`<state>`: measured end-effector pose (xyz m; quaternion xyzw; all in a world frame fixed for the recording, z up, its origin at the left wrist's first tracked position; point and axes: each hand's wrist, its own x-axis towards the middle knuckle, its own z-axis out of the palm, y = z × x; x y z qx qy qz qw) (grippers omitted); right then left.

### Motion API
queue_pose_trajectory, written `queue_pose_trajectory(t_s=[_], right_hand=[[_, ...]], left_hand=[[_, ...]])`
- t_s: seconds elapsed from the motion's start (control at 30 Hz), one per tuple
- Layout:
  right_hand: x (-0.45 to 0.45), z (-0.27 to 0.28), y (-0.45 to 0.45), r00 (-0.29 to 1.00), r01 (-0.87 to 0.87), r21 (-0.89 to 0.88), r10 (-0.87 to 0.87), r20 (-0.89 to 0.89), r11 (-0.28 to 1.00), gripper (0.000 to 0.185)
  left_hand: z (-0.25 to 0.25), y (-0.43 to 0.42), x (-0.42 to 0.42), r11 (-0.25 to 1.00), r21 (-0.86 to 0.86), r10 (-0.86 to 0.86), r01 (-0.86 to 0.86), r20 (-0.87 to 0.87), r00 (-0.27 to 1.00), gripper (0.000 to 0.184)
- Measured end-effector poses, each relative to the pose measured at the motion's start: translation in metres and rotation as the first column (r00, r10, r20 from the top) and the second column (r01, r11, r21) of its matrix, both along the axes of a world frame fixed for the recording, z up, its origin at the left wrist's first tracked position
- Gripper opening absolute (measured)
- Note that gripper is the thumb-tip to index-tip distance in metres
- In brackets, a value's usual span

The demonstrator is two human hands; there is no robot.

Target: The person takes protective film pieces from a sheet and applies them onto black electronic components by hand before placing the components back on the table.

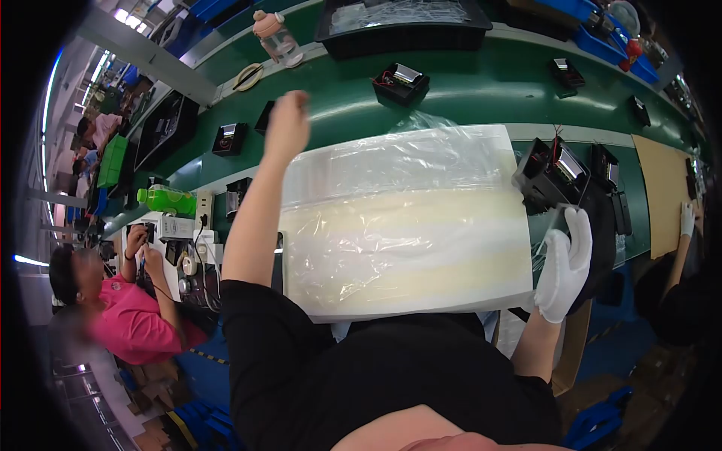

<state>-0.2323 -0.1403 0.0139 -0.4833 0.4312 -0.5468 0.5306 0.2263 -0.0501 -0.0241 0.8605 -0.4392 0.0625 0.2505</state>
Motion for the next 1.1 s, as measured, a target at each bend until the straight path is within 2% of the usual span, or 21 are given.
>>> queue_pose_trajectory(t_s=[0.03, 0.07, 0.1, 0.13, 0.2, 0.3, 0.37, 0.43, 0.47, 0.53, 0.57, 0.6, 0.63, 0.67, 0.73, 0.77, 0.8, 0.87, 0.9, 1.03, 1.1], right_hand=[[0.003, 0.006, 0.001, 0.995, 0.054, -0.013, -0.055, -0.082, 0.998, 0.038], [-0.002, 0.005, -0.002, 0.993, -0.05, 0.001, 0.05, -0.103, 0.999, 0.04], [-0.007, 0.005, -0.005, 0.981, -0.149, 0.016, 0.15, -0.123, 0.989, 0.041], [-0.007, 0.008, -0.006, 0.983, -0.132, 0.009, 0.132, -0.13, 0.991, 0.041], [0.004, 0.016, -0.007, 0.977, -0.176, 0.164, 0.193, -0.091, 0.971, 0.039], [0.018, 0.027, -0.01, 0.98, -0.18, 0.169, 0.191, -0.05, 0.969, 0.036], [0.028, 0.031, -0.012, 0.953, -0.268, 0.196, 0.229, 0.199, 0.943, 0.035], [0.034, 0.033, -0.012, 0.945, -0.295, 0.187, 0.257, 0.2, 0.937, 0.034], [0.039, 0.034, -0.012, 0.931, -0.338, 0.183, 0.301, 0.205, 0.923, 0.033], [0.05, 0.034, -0.01, 0.891, -0.437, 0.174, 0.399, 0.218, 0.882, 0.03], [0.056, 0.034, -0.009, 0.882, -0.455, 0.172, 0.416, 0.223, 0.874, 0.03], [0.062, 0.033, -0.007, 0.858, -0.504, 0.157, 0.471, 0.205, 0.849, 0.029], [0.068, 0.032, -0.005, 0.831, -0.551, 0.143, 0.525, 0.185, 0.822, 0.028], [0.074, 0.031, -0.002, 0.8, -0.597, 0.13, 0.577, 0.166, 0.791, 0.027], [0.086, 0.029, 0.005, 0.75, -0.66, 0.116, 0.644, 0.152, 0.742, 0.026], [0.092, 0.028, 0.01, 0.724, -0.689, 0.112, 0.67, 0.168, 0.716, 0.025], [0.098, 0.028, 0.016, 0.699, -0.713, 0.109, 0.691, 0.184, 0.692, 0.025], [0.104, 0.026, 0.024, 0.657, -0.752, 0.105, 0.724, 0.212, 0.651, 0.024], [0.106, 0.026, 0.027, 0.653, -0.755, 0.107, 0.726, 0.216, 0.647, 0.024], [0.107, 0.024, 0.033, 0.666, -0.746, 0.136, 0.719, 0.199, 0.652, 0.024], [0.106, 0.024, 0.032, 0.665, -0.747, 0.133, 0.726, 0.177, 0.652, 0.024]], left_hand=[[-0.007, 0.015, 0.023, 0.962, 0.168, 0.101, -0.215, 0.515, 0.851, 0.024], [-0.026, 0.032, 0.057, 0.959, 0.142, 0.076, -0.247, 0.71, 0.7, 0.025], [-0.055, 0.056, 0.099, 0.945, 0.195, 0.026, -0.262, 0.756, 0.654, 0.025], [-0.057, 0.068, 0.103, 0.895, 0.29, 0.039, -0.338, 0.706, 0.707, 0.023], [-0.057, 0.081, 0.104, 0.814, 0.417, 0.075, -0.405, 0.615, 0.785, 0.014], [-0.023, 0.076, 0.068, 0.888, 0.392, -0.047, -0.241, 0.597, 0.801, 0.012], [-0.013, 0.065, 0.055, 0.979, 0.155, 0.071, -0.132, 0.346, 0.935, 0.017], [0.004, 0.053, 0.029, 0.993, 0.008, 0.117, -0.119, 0.133, 0.984, 0.018], [0.014, 0.048, 0.011, 0.992, 0.005, 0.126, -0.128, 0.137, 0.983, 0.018], [0.031, 0.038, -0.029, 0.949, -0.314, -0.051, 0.013, -0.114, 0.992, 0.019], [0.036, 0.034, -0.044, 0.9, -0.435, -0.142, 0.02, -0.248, 0.958, 0.019], [0.04, 0.029, -0.057, 0.834, -0.551, -0.246, 0.008, -0.359, 0.9, 0.019], [0.046, 0.025, -0.071, 0.818, -0.574, -0.278, -0.048, -0.466, 0.84, 0.022], [0.052, 0.022, -0.082, 0.811, -0.58, -0.353, -0.079, -0.592, 0.725, 0.025], [0.057, 0.021, -0.102, 0.827, -0.542, -0.454, -0.152, -0.801, 0.39, 0.032], [0.058, 0.021, -0.111, 0.849, -0.498, -0.47, -0.179, -0.865, 0.175, 0.035], [0.055, 0.018, -0.12, 0.839, -0.511, -0.509, -0.187, -0.858, 0.065, 0.037], [0.054, 0.015, -0.138, 0.843, -0.495, -0.516, -0.209, -0.854, -0.06, 0.033], [0.055, 0.016, -0.142, 0.844, -0.492, -0.513, -0.213, -0.856, -0.057, 0.033], [0.054, 0.017, -0.153, 0.839, -0.481, -0.539, -0.252, -0.796, -0.274, 0.032], [0.052, 0.016, -0.154, 0.831, -0.487, -0.551, -0.27, -0.787, -0.277, 0.032]])
